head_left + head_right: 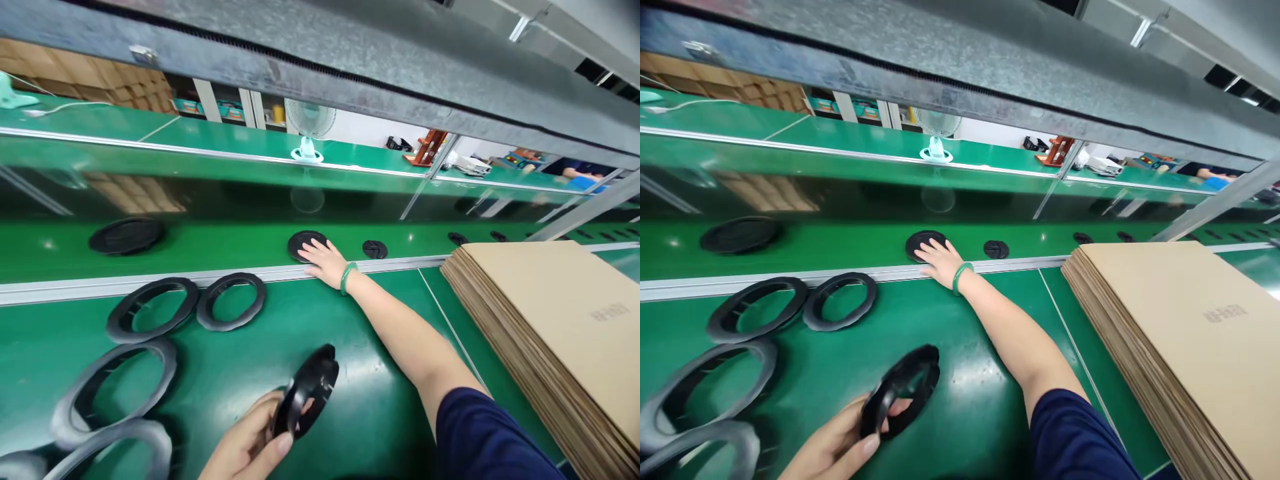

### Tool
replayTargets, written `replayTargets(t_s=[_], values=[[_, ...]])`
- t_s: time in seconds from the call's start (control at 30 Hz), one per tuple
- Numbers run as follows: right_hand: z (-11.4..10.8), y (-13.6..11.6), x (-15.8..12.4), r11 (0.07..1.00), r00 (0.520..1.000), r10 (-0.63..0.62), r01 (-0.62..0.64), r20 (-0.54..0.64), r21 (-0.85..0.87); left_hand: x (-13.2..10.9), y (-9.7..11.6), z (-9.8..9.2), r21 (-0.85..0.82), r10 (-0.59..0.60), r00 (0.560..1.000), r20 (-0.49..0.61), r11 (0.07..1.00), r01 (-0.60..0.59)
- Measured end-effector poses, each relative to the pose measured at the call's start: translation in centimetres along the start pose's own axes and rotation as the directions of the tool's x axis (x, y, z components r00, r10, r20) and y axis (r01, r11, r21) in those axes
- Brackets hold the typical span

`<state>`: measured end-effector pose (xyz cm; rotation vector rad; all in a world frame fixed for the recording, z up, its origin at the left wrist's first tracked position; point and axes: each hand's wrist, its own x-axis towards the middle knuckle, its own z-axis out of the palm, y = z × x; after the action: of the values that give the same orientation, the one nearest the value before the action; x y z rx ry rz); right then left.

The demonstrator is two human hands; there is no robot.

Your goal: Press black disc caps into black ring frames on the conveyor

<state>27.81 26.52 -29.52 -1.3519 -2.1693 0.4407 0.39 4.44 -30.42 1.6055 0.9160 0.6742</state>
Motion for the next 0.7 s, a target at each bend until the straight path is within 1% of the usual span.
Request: replayTargets(t_s=[0.03, 0.1, 0.13, 0.2, 0.27, 0.3, 0.37, 0.43, 0.5, 0.57, 0.63, 0.67, 0.7], values=[[-0.5, 0.9, -0.2, 0.999, 0.999, 0.031, -0.031, -0.009, -0.031, 0.2, -0.3, 0.0, -0.043, -0.074, 0.997, -0.019, 0.996, 0.073], [-2.4, 3.3, -1.4, 0.985, 0.986, 0.132, -0.141, -0.098, -0.1, 0.6, -1.1, -0.1, -0.078, -0.191, 0.98, -0.049, 0.979, 0.187], [-3.6, 4.7, -2.1, 0.967, 0.966, 0.198, -0.22, -0.165, -0.132, 0.7, -1.4, -0.1, -0.089, -0.243, 0.968, -0.061, 0.967, 0.237], [-5.9, 7.5, -3.6, 0.908, 0.903, 0.328, -0.382, -0.278, -0.17, 0.8, -1.9, -0.2, -0.137, -0.317, 0.946, -0.064, 0.942, 0.306], [-7.5, 9.8, -4.7, 0.861, 0.855, 0.412, -0.478, -0.316, -0.171, 0.8, -1.8, -0.1, -0.209, -0.362, 0.93, -0.066, 0.916, 0.342], [-7.9, 10.7, -5.0, 0.852, 0.846, 0.433, -0.497, -0.312, -0.163, 0.9, -1.6, 0.0, -0.239, -0.379, 0.922, -0.075, 0.905, 0.353], [-8.2, 11.9, -5.3, 0.855, 0.846, 0.444, -0.499, -0.294, -0.143, 1.1, -1.0, 0.0, -0.265, -0.406, 0.908, -0.104, 0.891, 0.368], [-8.1, 12.3, -5.1, 0.865, 0.851, 0.434, -0.485, -0.298, -0.128, 1.3, -0.3, -0.1, -0.254, -0.414, 0.904, -0.103, 0.89, 0.379], [-7.8, 11.7, -4.8, 0.876, 0.85, 0.409, -0.468, -0.331, -0.118, 1.4, 0.1, -0.4, -0.239, -0.397, 0.915, -0.068, 0.897, 0.372], [-7.5, 9.8, -4.9, 0.89, 0.846, 0.377, -0.443, -0.377, -0.104, 1.4, 0.4, -0.7, -0.244, -0.393, 0.919, -0.034, 0.895, 0.373], [-6.7, 6.3, -5.6, 0.928, 0.854, 0.304, -0.366, -0.422, -0.073, 1.4, 0.6, -0.6, -0.262, -0.4, 0.916, -0.035, 0.888, 0.378], [-6.0, 3.9, -6.2, 0.954, 0.868, 0.246, -0.297, -0.431, -0.052, 1.3, 0.7, -0.5, -0.264, -0.405, 0.914, -0.039, 0.886, 0.381], [-5.3, 1.3, -7.1, 0.985, 0.888, 0.145, -0.173, -0.437, -0.024, 1.3, 0.7, -0.3, -0.264, -0.407, 0.912, -0.053, 0.886, 0.381]])
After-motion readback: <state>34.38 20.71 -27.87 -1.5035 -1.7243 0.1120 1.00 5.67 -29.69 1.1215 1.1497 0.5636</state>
